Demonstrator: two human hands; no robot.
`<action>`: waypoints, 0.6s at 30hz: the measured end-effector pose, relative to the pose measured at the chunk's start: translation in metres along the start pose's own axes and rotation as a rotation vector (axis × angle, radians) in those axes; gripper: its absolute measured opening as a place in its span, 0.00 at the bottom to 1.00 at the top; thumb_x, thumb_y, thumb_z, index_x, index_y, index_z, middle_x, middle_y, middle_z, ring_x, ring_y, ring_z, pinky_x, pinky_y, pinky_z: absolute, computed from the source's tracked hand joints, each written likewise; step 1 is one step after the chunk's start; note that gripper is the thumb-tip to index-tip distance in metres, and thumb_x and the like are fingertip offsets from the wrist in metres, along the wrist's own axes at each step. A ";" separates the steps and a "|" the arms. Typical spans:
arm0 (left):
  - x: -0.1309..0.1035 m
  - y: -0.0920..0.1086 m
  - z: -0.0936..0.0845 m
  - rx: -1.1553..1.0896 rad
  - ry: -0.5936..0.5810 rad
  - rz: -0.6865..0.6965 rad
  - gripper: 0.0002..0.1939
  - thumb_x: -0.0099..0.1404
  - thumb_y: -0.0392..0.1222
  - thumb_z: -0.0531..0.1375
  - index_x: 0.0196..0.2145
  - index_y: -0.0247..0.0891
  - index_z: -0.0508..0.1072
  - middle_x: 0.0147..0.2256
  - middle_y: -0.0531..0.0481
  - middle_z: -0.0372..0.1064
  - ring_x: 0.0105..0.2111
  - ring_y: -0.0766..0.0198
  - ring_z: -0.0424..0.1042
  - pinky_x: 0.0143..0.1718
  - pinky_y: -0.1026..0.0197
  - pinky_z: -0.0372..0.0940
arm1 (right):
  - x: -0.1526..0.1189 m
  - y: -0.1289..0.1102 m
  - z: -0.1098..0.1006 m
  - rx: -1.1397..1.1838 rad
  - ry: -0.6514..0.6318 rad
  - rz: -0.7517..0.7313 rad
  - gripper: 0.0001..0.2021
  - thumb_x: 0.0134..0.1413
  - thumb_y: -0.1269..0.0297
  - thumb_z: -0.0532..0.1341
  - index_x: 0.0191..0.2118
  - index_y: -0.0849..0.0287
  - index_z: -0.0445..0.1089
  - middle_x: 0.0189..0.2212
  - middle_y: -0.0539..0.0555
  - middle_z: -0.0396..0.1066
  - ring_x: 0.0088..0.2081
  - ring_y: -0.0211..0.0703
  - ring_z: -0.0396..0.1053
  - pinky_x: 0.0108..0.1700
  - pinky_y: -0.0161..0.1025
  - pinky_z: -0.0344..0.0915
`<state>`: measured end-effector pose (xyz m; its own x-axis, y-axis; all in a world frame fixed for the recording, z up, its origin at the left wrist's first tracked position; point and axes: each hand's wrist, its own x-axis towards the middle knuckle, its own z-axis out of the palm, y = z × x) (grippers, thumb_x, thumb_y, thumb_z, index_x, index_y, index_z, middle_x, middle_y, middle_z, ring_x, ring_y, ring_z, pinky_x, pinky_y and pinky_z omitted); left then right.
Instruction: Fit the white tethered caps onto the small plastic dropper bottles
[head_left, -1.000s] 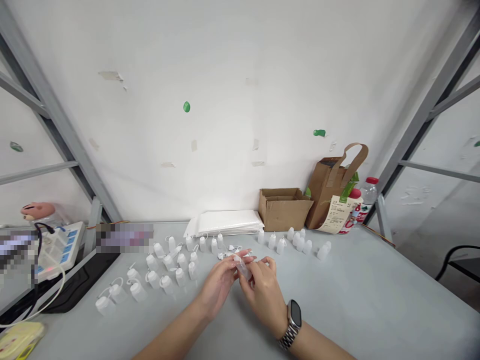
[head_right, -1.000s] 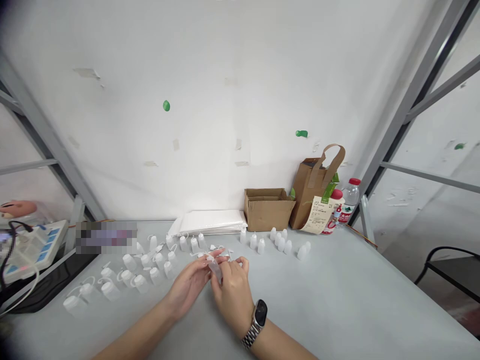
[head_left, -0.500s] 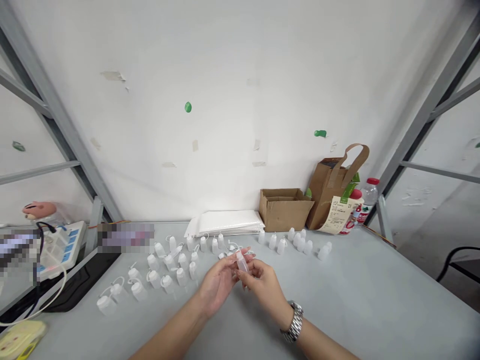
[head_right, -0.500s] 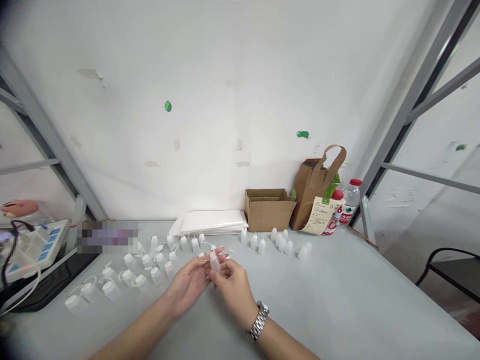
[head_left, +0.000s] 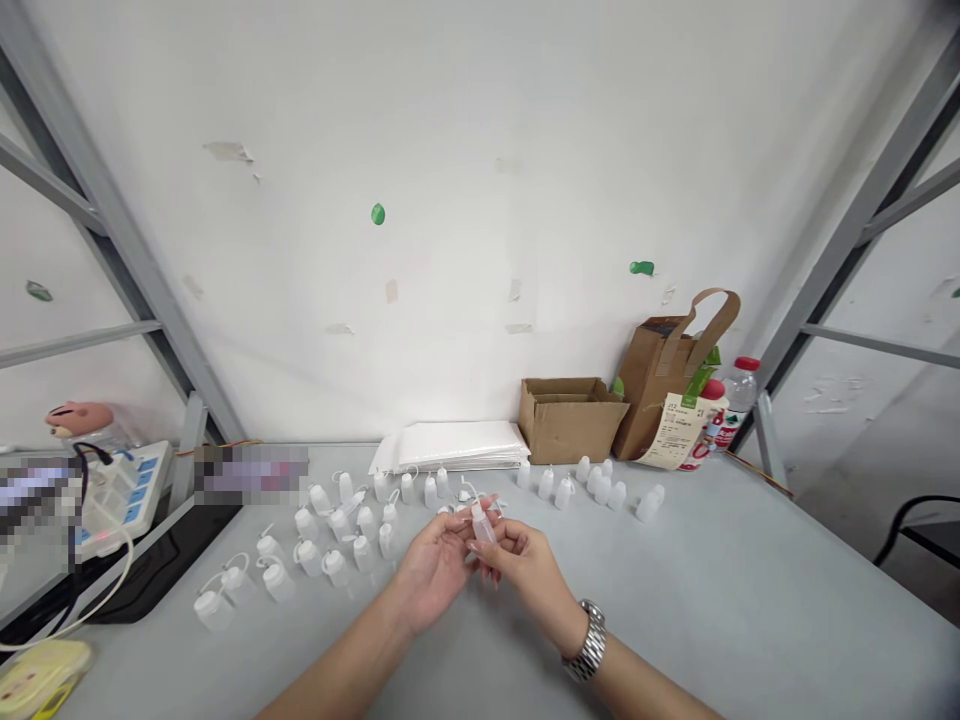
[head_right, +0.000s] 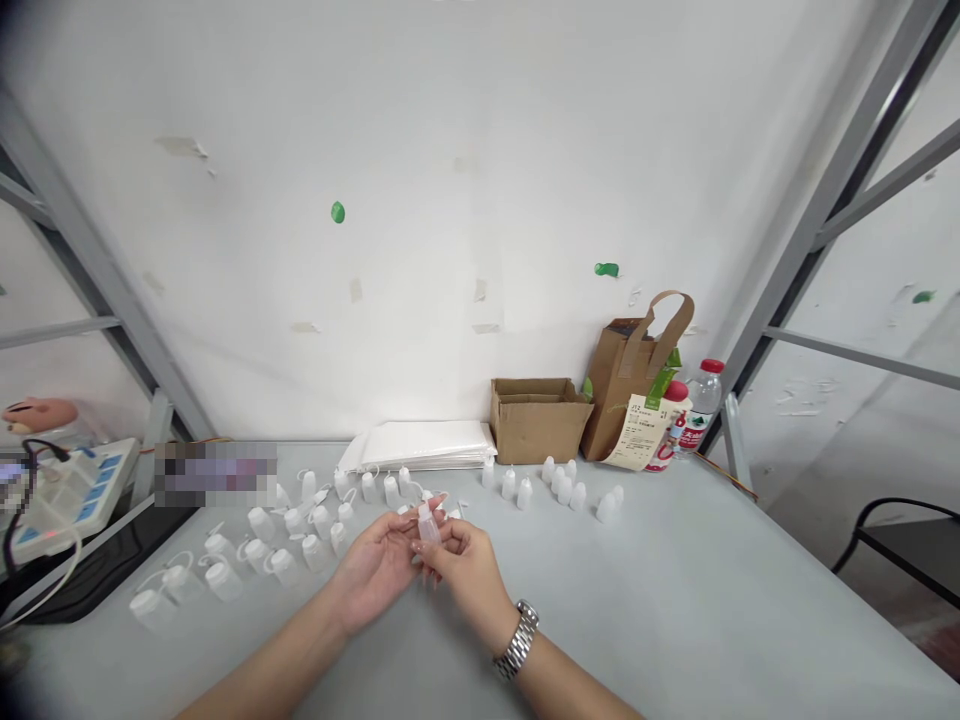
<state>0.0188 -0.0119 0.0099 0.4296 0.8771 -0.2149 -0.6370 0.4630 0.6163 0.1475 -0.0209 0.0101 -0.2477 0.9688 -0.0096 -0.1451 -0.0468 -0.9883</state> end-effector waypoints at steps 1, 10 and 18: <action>0.000 0.000 0.000 -0.006 -0.006 0.000 0.19 0.57 0.36 0.51 0.45 0.32 0.70 0.35 0.45 0.72 0.27 0.64 0.66 0.31 0.58 0.59 | 0.000 0.000 0.000 0.000 -0.004 -0.001 0.19 0.36 0.50 0.67 0.18 0.61 0.63 0.14 0.47 0.66 0.17 0.32 0.59 0.23 0.33 0.55; 0.000 -0.002 -0.005 -0.008 -0.018 -0.020 0.24 0.57 0.38 0.52 0.52 0.37 0.64 0.30 0.48 0.69 0.26 0.63 0.67 0.27 0.60 0.60 | -0.002 0.004 0.003 -0.010 -0.050 -0.011 0.19 0.36 0.51 0.67 0.19 0.60 0.61 0.13 0.45 0.63 0.17 0.32 0.58 0.22 0.33 0.54; -0.003 -0.001 -0.005 0.003 -0.029 -0.022 0.26 0.57 0.37 0.54 0.55 0.40 0.61 0.28 0.52 0.67 0.25 0.65 0.66 0.26 0.61 0.60 | -0.002 0.006 0.001 -0.001 -0.125 -0.010 0.19 0.37 0.52 0.67 0.20 0.59 0.59 0.14 0.44 0.62 0.17 0.32 0.58 0.22 0.32 0.54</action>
<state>0.0150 -0.0140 0.0064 0.4620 0.8626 -0.2060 -0.6256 0.4816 0.6138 0.1464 -0.0235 0.0047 -0.3640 0.9312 0.0191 -0.1467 -0.0371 -0.9885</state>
